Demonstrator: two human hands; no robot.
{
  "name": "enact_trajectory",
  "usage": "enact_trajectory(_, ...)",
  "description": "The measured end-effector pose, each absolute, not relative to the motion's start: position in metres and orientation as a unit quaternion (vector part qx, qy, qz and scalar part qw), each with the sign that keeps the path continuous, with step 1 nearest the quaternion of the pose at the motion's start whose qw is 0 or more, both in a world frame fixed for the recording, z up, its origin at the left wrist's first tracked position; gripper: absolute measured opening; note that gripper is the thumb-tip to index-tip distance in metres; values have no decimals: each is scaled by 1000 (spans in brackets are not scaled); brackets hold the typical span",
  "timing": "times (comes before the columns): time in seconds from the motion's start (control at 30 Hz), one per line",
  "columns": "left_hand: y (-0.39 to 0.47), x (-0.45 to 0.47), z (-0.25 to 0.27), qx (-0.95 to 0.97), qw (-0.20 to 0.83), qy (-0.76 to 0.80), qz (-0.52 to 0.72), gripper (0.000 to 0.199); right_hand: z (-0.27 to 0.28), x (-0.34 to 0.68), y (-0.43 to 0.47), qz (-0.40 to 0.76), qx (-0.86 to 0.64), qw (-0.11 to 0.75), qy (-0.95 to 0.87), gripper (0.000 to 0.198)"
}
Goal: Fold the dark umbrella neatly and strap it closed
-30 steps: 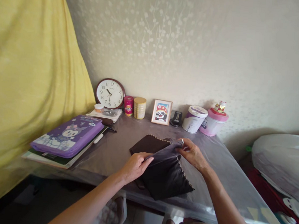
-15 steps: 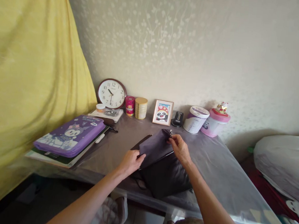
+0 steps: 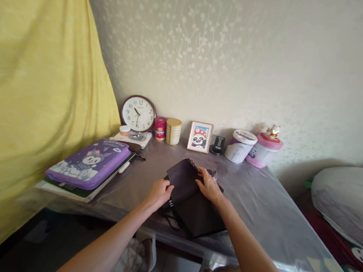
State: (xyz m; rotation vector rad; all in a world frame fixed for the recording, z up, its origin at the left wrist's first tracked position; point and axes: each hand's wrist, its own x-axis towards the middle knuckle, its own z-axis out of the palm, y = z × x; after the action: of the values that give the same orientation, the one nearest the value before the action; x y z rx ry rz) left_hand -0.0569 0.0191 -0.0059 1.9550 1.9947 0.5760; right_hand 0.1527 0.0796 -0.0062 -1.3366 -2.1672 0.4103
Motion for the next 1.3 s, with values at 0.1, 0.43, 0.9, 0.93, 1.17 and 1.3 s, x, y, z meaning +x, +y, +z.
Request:
enact_trajectory(0.1, 22, -57, -10, 682, 141, 693, 188, 26, -1, 148, 73, 92, -488, 262, -828, 49)
enact_trajectory(0.43, 24, -56, -19, 686, 125, 695, 177, 15, -3, 148, 69, -12, -456, 150, -877, 23)
enact_trajectory(0.9, 4, -48, -2, 773, 89, 607, 159, 24, 41, 163, 40, 113, -387, 247, -881, 20)
enact_trajectory(0.93, 5, -49, -3, 772, 95, 609, 158, 24, 49, 165, 31, 136, -380, 242, -882, 19)
enact_trajectory(1.17, 7, -53, -1, 774, 115, 602, 161, 26, 74, 172, -28, 220, -321, 90, -917, 39)
enact_trajectory(1.3, 9, -53, -5, 773, 116, 603, 161, 25, 64, 178, -38, 188, -349, 14, -918, 54)
